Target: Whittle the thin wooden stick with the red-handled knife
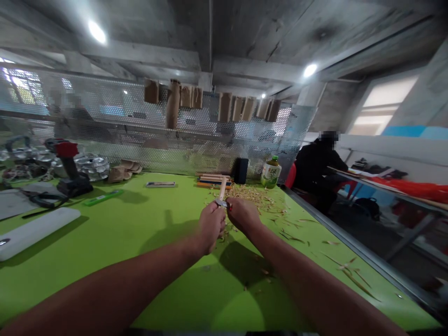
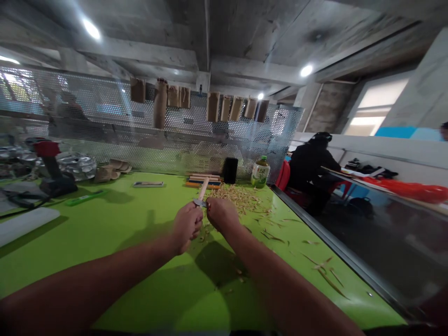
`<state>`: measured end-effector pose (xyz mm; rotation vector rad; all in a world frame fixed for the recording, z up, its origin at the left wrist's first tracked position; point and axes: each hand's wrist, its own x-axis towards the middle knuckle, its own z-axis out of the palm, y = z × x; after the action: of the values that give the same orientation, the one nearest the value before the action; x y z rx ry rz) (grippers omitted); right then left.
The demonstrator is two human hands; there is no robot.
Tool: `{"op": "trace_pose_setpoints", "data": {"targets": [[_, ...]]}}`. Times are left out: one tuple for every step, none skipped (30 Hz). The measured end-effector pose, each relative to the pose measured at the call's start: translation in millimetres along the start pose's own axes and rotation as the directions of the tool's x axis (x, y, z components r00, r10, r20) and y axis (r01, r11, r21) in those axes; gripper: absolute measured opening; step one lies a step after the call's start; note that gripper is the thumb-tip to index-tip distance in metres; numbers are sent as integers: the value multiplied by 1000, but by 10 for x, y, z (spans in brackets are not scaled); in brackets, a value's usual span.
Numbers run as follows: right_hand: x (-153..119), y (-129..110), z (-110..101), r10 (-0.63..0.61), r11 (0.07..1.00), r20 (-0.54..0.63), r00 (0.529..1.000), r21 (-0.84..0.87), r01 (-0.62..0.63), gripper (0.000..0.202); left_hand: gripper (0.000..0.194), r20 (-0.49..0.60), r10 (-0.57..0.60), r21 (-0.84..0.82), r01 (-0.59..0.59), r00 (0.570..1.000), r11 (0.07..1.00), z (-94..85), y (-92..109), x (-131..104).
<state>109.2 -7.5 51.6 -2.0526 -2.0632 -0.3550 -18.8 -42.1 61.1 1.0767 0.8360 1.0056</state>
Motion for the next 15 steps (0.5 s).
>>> {"op": "trace_pose_setpoints", "data": {"targets": [[5, 8, -3, 6, 1000, -1, 1000, 0, -6, 31, 6, 1, -4, 6, 4, 1000, 1000, 4, 11, -14], [11, 19, -4, 10, 1000, -7, 1000, 2, -10, 31, 7, 1, -7, 14, 7, 1000, 1000, 8, 22, -28], [15, 33, -5, 10, 1000, -17, 1000, 5, -10, 31, 9, -5, -9, 22, 9, 1000, 1000, 13, 31, -40], [19, 47, -4, 10, 1000, -27, 1000, 7, -10, 30, 10, -9, -11, 29, 12, 1000, 1000, 20, 38, -51], [22, 62, -2, 10, 1000, -36, 999, 9, -10, 30, 10, -9, -15, 37, 16, 1000, 999, 27, 43, -62], [24, 78, -1, 9, 1000, -43, 999, 11, -8, 29, 10, -11, -19, 44, 20, 1000, 999, 36, 47, -72], [25, 94, 0, 6, 1000, -52, 999, 13, -5, 28, 10, -9, -23, 50, 24, 1000, 998, 45, 50, -81], [25, 109, 1, 3, 1000, -61, 998, 14, -2, 27, 10, -3, -25, 54, 25, 1000, 998, 54, 52, -88], [25, 122, 1, -2, 1000, -69, 998, 16, 3, 27, 12, 3, -25, 57, 25, 1000, 998, 61, 55, -93], [25, 131, 2, -6, 1000, -77, 997, 17, 8, 26, 13, 8, -24, 59, 23, 1000, 998, 66, 58, -95], [25, 136, 4, -9, 1000, -85, 996, 17, 11, 25, 15, 10, -22, 62, 21, 1000, 998, 67, 60, -93], [28, 136, 9, -7, 1000, -92, 996, 18, 9, 25, 16, 14, -23, 64, 22, 1000, 998, 65, 63, -88], [34, 133, 18, -1, 1000, -102, 995, 20, 3, 25, 16, 19, -26, 67, 24, 999, 997, 59, 64, -80], [46, 131, 31, 4, 1000, -111, 994, 26, -1, 25, 16, 25, -29, 70, 27, 999, 997, 51, 62, -73], [65, 136, 48, 7, 999, -119, 993, 35, -3, 26, 17, 32, -30, 70, 28, 999, 997, 42, 56, -70]]}}
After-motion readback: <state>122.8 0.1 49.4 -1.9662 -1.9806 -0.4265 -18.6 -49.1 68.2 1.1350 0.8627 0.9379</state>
